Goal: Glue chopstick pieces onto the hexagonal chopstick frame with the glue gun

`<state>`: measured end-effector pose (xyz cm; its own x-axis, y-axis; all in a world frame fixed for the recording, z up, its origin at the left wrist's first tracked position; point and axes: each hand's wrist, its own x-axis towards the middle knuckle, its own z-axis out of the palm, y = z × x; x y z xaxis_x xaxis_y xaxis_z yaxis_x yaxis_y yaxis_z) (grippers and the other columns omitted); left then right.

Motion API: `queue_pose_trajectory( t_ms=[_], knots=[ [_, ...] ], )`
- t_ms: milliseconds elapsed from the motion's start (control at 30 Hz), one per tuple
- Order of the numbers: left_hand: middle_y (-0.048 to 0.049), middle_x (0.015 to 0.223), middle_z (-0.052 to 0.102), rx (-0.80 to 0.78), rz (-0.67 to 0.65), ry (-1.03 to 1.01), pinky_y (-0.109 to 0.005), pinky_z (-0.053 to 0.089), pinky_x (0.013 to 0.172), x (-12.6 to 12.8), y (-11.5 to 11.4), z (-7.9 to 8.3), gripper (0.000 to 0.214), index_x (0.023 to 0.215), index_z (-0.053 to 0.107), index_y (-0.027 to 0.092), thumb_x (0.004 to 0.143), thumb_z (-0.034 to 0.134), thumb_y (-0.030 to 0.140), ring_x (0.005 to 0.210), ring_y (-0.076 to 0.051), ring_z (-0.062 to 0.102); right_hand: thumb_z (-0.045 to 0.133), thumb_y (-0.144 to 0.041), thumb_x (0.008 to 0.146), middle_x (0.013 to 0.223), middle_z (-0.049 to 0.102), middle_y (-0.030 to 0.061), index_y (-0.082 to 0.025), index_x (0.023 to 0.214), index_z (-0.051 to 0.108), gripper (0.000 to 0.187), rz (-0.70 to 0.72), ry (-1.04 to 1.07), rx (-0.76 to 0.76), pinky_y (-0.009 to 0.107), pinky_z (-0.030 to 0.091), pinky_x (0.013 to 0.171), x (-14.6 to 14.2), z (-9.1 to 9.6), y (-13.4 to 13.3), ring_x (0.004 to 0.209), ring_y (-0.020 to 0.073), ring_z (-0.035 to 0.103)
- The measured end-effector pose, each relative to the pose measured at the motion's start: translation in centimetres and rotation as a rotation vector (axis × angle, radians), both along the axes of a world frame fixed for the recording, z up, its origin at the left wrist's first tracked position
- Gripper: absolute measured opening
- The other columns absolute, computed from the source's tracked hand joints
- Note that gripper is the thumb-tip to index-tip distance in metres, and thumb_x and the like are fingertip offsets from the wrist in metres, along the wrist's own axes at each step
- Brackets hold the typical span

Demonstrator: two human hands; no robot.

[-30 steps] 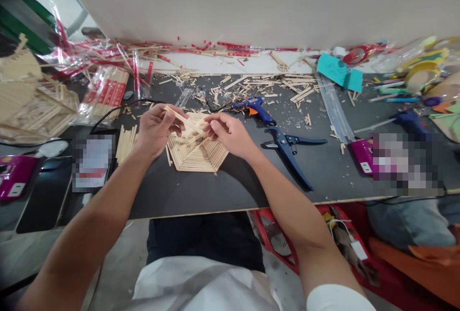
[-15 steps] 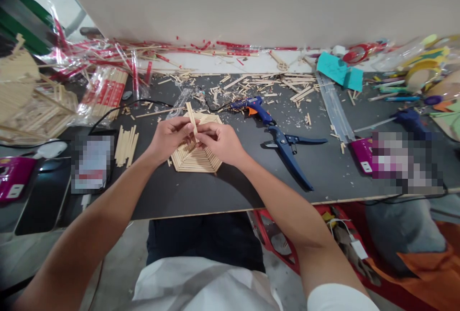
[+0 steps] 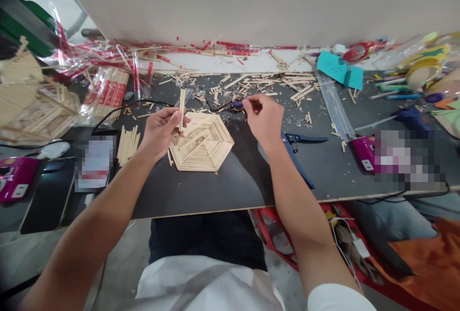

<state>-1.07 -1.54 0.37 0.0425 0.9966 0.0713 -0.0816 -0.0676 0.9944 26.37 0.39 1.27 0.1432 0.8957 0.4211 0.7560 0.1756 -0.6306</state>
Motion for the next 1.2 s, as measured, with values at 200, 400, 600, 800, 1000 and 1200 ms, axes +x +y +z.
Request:
queue_pose_trajectory(
  t_ms=[200, 400, 600, 800, 1000, 1200],
  knots=[
    [-0.0084, 0.088, 0.078, -0.025, -0.029, 0.003, -0.023, 0.059, 0.051, -0.2, 0.1, -0.4, 0.034, 0.102, 0.066, 0.018, 0.086, 0.078, 0.046, 0.07, -0.015, 0.074, 0.078, -0.048, 0.079, 0.122, 0.064, 0.0225, -0.01, 0.121, 0.063, 0.058, -0.154, -0.224, -0.172, 0.052, 0.045, 0.104, 2.1, -3.2, 2.1, 0.117, 0.0366, 0.058],
    [-0.0118, 0.105, 0.079, -0.114, -0.084, -0.036, -0.027, 0.067, 0.072, -0.1, -0.1, -0.2, 0.032, 0.113, 0.066, 0.014, 0.085, 0.077, 0.027, 0.078, -0.016, 0.077, 0.075, -0.033, 0.079, 0.116, 0.066, 0.0249, -0.005, 0.12, 0.063, 0.05, -0.21, -0.229, -0.271, 0.054, 0.045, 0.103, 2.0, -3.8, 2.6, 0.114, 0.0381, 0.061],
    [-0.0122, 0.107, 0.079, -0.167, -0.117, -0.081, -0.028, 0.067, 0.081, -0.1, -0.1, -0.4, 0.028, 0.112, 0.065, 0.015, 0.085, 0.072, 0.013, 0.088, -0.018, 0.079, 0.068, -0.028, 0.081, 0.117, 0.064, 0.0266, -0.004, 0.119, 0.064, 0.045, -0.255, -0.223, -0.269, 0.054, 0.047, 0.101, 2.0, -2.7, 2.4, 0.111, 0.0381, 0.062],
    [-0.01, 0.103, 0.078, -0.175, -0.129, -0.092, -0.027, 0.066, 0.084, -0.4, 0.0, -0.3, 0.023, 0.111, 0.07, 0.014, 0.089, 0.073, 0.021, 0.089, -0.017, 0.079, 0.069, -0.028, 0.076, 0.107, 0.067, 0.0188, -0.012, 0.113, 0.059, 0.042, -0.193, -0.092, -0.12, 0.053, 0.051, 0.097, 1.5, -2.3, 2.3, 0.105, 0.0341, 0.064],
    [-0.0094, 0.099, 0.078, -0.252, -0.13, -0.169, -0.024, 0.064, 0.081, -0.1, -0.6, 1.0, 0.017, 0.096, 0.073, 0.011, 0.084, 0.079, 0.022, 0.09, -0.017, 0.078, 0.073, -0.033, 0.073, 0.086, 0.068, 0.008, -0.021, 0.105, 0.055, 0.038, -0.071, 0.011, 0.073, 0.048, 0.055, 0.08, 0.6, -2.7, 2.0, 0.08, 0.0274, 0.066],
    [-0.0094, 0.096, 0.08, -0.316, -0.109, -0.2, -0.022, 0.063, 0.074, -0.3, -0.5, 1.3, 0.016, 0.093, 0.074, 0.012, 0.081, 0.082, 0.017, 0.085, -0.017, 0.078, 0.067, -0.036, 0.079, 0.074, 0.063, 0.0027, -0.024, 0.09, 0.056, 0.02, 0.105, -0.042, 0.132, 0.042, 0.054, 0.073, -0.5, -1.6, 0.9, 0.069, 0.0228, 0.062]
  ],
)
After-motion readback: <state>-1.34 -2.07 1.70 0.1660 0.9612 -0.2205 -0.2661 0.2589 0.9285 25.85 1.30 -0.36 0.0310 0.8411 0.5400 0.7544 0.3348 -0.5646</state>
